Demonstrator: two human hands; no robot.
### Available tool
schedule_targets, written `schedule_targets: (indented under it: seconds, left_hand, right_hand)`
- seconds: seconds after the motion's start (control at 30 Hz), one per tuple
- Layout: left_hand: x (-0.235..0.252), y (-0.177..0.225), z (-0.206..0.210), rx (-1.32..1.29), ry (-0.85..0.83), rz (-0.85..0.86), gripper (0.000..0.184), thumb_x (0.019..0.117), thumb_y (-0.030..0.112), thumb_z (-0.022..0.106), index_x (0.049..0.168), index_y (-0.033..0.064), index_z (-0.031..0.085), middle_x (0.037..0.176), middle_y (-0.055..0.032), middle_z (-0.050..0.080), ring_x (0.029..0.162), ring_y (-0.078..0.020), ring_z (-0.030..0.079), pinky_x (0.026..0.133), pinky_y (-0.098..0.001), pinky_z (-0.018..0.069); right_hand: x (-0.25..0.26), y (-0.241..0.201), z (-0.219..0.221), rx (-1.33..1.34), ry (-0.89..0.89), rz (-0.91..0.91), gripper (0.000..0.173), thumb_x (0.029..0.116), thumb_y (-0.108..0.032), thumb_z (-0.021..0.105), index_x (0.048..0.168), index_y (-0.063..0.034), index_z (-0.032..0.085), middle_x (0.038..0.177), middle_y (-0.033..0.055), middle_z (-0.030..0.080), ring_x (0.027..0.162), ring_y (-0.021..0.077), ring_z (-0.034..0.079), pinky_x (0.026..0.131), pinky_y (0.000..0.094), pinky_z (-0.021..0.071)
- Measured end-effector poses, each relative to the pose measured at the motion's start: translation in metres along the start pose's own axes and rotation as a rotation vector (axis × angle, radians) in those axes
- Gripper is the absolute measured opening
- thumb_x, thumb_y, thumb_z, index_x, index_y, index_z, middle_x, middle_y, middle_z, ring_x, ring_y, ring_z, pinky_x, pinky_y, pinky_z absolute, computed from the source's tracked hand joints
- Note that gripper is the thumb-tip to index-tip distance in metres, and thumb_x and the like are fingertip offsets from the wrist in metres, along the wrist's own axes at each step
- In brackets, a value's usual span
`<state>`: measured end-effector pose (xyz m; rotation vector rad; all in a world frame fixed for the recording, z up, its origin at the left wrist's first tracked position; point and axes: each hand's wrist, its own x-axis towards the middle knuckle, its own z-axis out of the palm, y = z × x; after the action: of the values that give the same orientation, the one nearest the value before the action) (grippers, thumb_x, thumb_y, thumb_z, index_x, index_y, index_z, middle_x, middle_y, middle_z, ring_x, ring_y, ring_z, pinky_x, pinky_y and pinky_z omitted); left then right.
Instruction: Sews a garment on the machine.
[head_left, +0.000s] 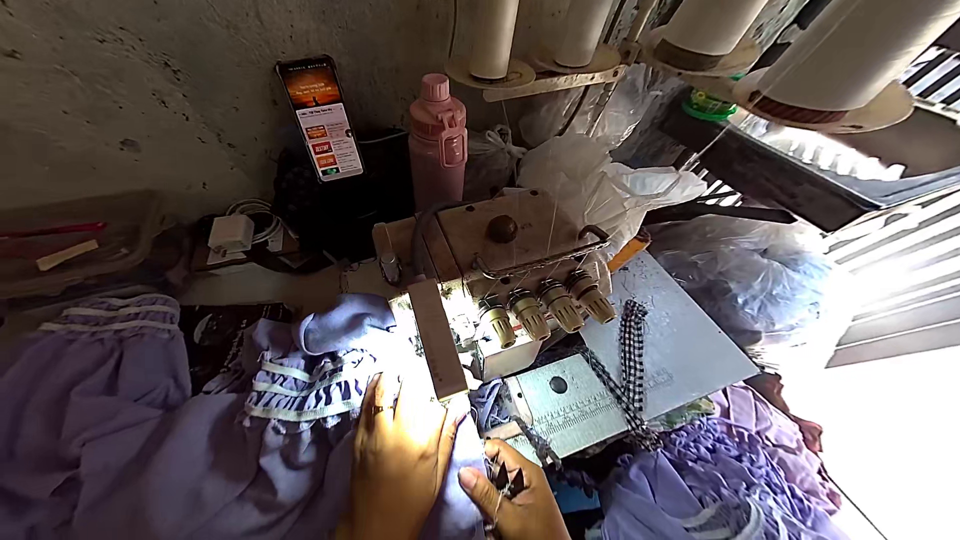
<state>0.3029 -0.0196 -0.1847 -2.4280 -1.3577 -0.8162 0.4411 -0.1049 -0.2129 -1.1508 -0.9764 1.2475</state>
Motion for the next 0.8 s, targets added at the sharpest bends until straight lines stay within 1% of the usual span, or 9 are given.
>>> schedule_targets:
  seconds: [0.07, 0.17, 0.23, 0.27, 0.33, 0.6, 0.7, 0.73, 0.8]
  left_hand:
    - [-0.006, 0.004, -0.011, -0.04, -0.007, 0.018, 0.047, 0.1066, 0.042, 0.039, 0.118, 0.0175, 0.078, 0.111, -0.0213, 0.073, 0.115, -0.044, 0.064, 0.106, -0.0569, 0.0441]
    - [-0.023, 0.018, -0.032, -0.001, -0.041, 0.018, 0.037, 0.1059, 0.033, 0.04, 0.121, 0.014, 0.069, 0.115, -0.012, 0.066, 0.112, -0.033, 0.055, 0.097, -0.0441, 0.0357]
    - [-0.035, 0.018, -0.026, 0.043, -0.053, 0.019, 0.044, 0.1067, 0.032, 0.036, 0.126, 0.012, 0.07, 0.125, -0.0079, 0.07, 0.118, -0.0307, 0.058, 0.1, -0.0429, 0.0391]
    - [-0.038, 0.014, -0.019, 0.062, -0.036, 0.025, 0.046, 0.1072, 0.032, 0.033, 0.128, 0.0119, 0.069, 0.129, -0.0072, 0.069, 0.12, -0.0309, 0.057, 0.101, -0.0429, 0.0374]
    - [-0.037, 0.008, -0.009, 0.084, -0.001, 0.041, 0.049, 0.1079, 0.034, 0.029, 0.128, 0.0119, 0.068, 0.13, -0.0078, 0.068, 0.121, -0.0315, 0.056, 0.103, -0.0435, 0.0367]
    - [-0.028, 0.005, -0.007, 0.088, -0.008, 0.039, 0.055, 0.1087, 0.04, 0.027, 0.125, 0.0135, 0.072, 0.126, -0.0095, 0.07, 0.119, -0.0339, 0.059, 0.105, -0.0485, 0.0376]
    - [-0.02, 0.003, -0.008, 0.062, -0.034, 0.014, 0.054, 0.1085, 0.04, 0.028, 0.121, 0.0159, 0.075, 0.119, -0.0112, 0.072, 0.118, -0.0356, 0.062, 0.105, -0.0531, 0.0401]
    - [-0.016, 0.002, -0.008, 0.044, -0.028, -0.003, 0.055, 0.1078, 0.042, 0.029, 0.116, 0.014, 0.075, 0.116, -0.0129, 0.073, 0.117, -0.037, 0.063, 0.105, -0.0541, 0.0412]
    - [-0.006, -0.004, -0.007, 0.002, 0.002, -0.036, 0.058, 0.1047, 0.048, 0.034, 0.106, 0.0035, 0.072, 0.112, -0.0196, 0.073, 0.116, -0.0393, 0.064, 0.104, -0.0518, 0.0421]
  right_hand:
    - [0.003, 0.0, 0.001, 0.026, 0.013, 0.0, 0.012, 0.0944, -0.005, 0.067, 0.106, -0.0023, 0.064, 0.073, -0.0072, 0.063, 0.051, -0.0035, 0.056, 0.046, 0.0159, 0.0505]
    - [0.004, 0.0, 0.002, 0.021, 0.029, -0.034, 0.017, 0.094, -0.004, 0.067, 0.11, -0.0009, 0.062, 0.075, -0.006, 0.064, 0.053, -0.0031, 0.057, 0.048, 0.0166, 0.0513]
    - [0.002, 0.002, 0.005, 0.019, 0.037, -0.052, 0.021, 0.0941, -0.004, 0.068, 0.114, -0.001, 0.061, 0.077, -0.0062, 0.066, 0.055, -0.0037, 0.059, 0.048, 0.0159, 0.0515]
    - [0.002, 0.002, 0.005, 0.019, 0.035, -0.057, 0.022, 0.0945, -0.004, 0.067, 0.115, -0.0011, 0.06, 0.079, -0.0063, 0.068, 0.056, -0.0039, 0.06, 0.048, 0.0156, 0.0515]
    - [0.002, 0.002, 0.007, 0.027, 0.032, -0.061, 0.023, 0.0947, -0.004, 0.067, 0.116, -0.0016, 0.06, 0.079, -0.0066, 0.068, 0.056, -0.004, 0.06, 0.048, 0.0152, 0.0511]
    - [0.003, -0.001, 0.006, 0.005, 0.03, -0.06, 0.022, 0.0951, -0.004, 0.066, 0.116, -0.0005, 0.061, 0.079, -0.0061, 0.067, 0.056, -0.0047, 0.059, 0.049, 0.0148, 0.0512]
    - [0.008, 0.004, 0.006, 0.028, 0.028, -0.091, 0.022, 0.0954, -0.006, 0.066, 0.116, -0.0012, 0.062, 0.076, -0.0067, 0.066, 0.055, -0.0042, 0.058, 0.048, 0.0146, 0.0511]
    - [0.01, 0.004, 0.007, 0.035, 0.03, -0.092, 0.022, 0.0953, -0.007, 0.066, 0.116, -0.0017, 0.063, 0.075, -0.0073, 0.065, 0.053, -0.0044, 0.058, 0.047, 0.0144, 0.0506]
    - [0.013, 0.005, 0.008, 0.047, 0.04, -0.084, 0.022, 0.0951, -0.008, 0.067, 0.116, -0.0019, 0.063, 0.072, -0.0084, 0.062, 0.051, -0.0043, 0.056, 0.045, 0.0144, 0.0504]
